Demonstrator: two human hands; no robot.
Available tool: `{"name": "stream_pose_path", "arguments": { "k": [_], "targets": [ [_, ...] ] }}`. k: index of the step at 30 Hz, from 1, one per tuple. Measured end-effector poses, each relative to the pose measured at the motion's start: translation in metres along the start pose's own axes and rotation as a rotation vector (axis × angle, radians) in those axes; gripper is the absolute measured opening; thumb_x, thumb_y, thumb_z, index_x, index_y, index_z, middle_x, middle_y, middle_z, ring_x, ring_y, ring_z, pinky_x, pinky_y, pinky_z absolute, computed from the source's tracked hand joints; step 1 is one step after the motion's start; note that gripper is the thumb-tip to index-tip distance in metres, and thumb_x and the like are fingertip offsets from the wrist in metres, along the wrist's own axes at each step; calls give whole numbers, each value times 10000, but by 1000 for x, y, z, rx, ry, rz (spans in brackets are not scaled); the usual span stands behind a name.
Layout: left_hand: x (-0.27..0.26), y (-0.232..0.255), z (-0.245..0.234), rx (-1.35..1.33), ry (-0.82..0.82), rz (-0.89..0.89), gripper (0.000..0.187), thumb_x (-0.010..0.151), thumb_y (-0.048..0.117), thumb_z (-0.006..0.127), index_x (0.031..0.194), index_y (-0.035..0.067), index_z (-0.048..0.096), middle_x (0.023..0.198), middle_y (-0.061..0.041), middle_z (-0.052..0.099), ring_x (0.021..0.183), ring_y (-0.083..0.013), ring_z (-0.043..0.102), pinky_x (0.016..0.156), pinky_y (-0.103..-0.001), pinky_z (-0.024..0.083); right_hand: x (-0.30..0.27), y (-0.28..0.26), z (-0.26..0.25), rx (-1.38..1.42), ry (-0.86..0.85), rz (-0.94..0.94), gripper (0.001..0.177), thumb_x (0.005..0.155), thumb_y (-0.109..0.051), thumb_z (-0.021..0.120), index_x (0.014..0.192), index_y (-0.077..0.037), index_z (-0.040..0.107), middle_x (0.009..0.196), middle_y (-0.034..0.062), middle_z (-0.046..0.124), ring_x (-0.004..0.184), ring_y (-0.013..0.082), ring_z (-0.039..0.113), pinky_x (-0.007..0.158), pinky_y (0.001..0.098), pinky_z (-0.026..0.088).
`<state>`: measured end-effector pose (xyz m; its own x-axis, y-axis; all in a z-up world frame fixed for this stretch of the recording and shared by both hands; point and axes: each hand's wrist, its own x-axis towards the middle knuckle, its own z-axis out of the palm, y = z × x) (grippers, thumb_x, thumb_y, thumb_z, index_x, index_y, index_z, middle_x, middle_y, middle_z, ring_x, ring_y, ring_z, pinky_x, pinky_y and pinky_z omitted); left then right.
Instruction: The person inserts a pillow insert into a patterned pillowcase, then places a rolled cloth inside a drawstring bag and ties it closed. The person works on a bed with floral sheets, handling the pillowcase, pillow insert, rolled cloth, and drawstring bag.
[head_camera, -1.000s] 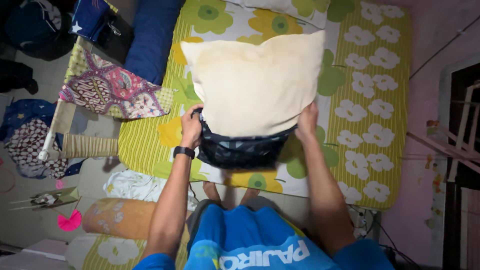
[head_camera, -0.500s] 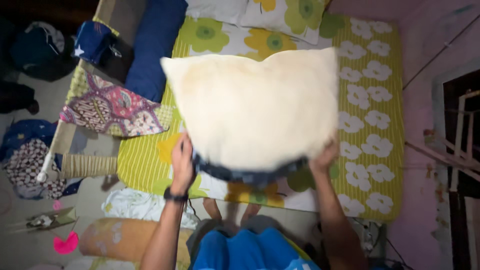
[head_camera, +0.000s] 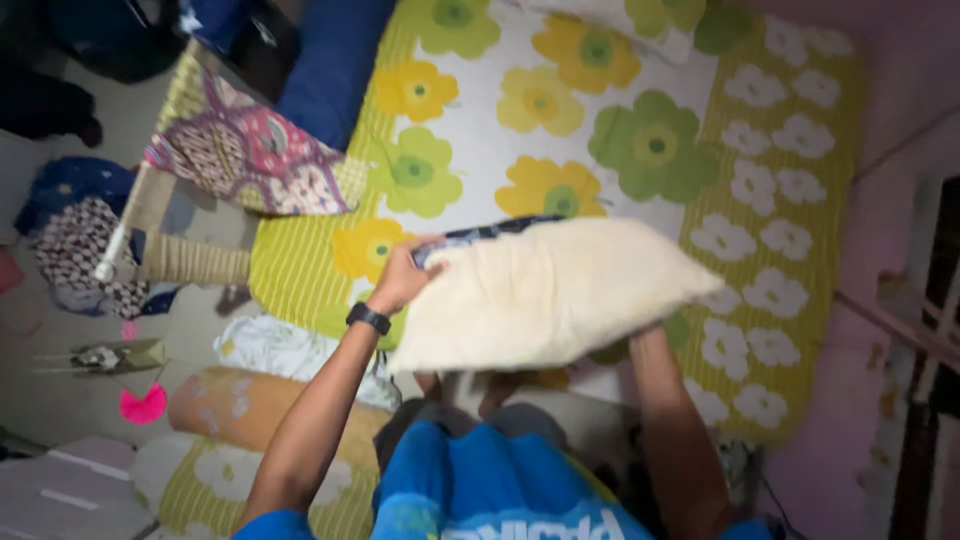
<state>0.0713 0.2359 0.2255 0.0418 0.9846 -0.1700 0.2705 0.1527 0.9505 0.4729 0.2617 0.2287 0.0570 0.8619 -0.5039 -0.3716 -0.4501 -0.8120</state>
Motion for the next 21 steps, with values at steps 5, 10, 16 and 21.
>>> {"name": "stream_pose_path", "arguments": {
  "k": [5, 10, 16, 21],
  "targets": [
    [0, -26, -2, 152, 347, -44, 365, 850, 91, 730, 1211, 38, 729, 1059, -155, 766, 979, -225, 712, 922, -346, 547, -7, -30, -11, -6, 80, -151, 479, 1071, -337, 464, 1431, -27, 528, 1350, 109, 652, 1184, 240, 652, 1021, 408, 539],
    [9, -33, -19, 78, 121, -122, 355, 835, 87, 705, 1181, 19, 740, 1038, -174, 775, 941, -251, 724, 875, -358, 556, 3, -30, -29, -133, 87, -71, 476, 1085, -354, 436, 1389, -15, 574, 1287, 103, 686, 1114, 236, 670, 969, 407, 549],
    [12, -41, -14, 108, 145, 13, 349, 817, 83, 674, 1145, -3, 755, 1012, -196, 785, 896, -283, 740, 819, -372, 566, 47, -30, -43, -56, 294, -90, 344, 1060, -283, 470, 1234, -54, 660, 1163, 56, 733, 1042, 182, 700, 931, 360, 552],
    [-7, -45, -27, 120, 107, 182, 430, 816, -26, 528, 1207, -32, 707, 1073, -158, 761, 1032, -206, 712, 946, -335, 528, -1, -12, -37, -148, 130, -237, 346, 1089, -242, 498, 1288, 7, 634, 1221, 120, 704, 1064, 224, 662, 950, 403, 532]
  ]
}}
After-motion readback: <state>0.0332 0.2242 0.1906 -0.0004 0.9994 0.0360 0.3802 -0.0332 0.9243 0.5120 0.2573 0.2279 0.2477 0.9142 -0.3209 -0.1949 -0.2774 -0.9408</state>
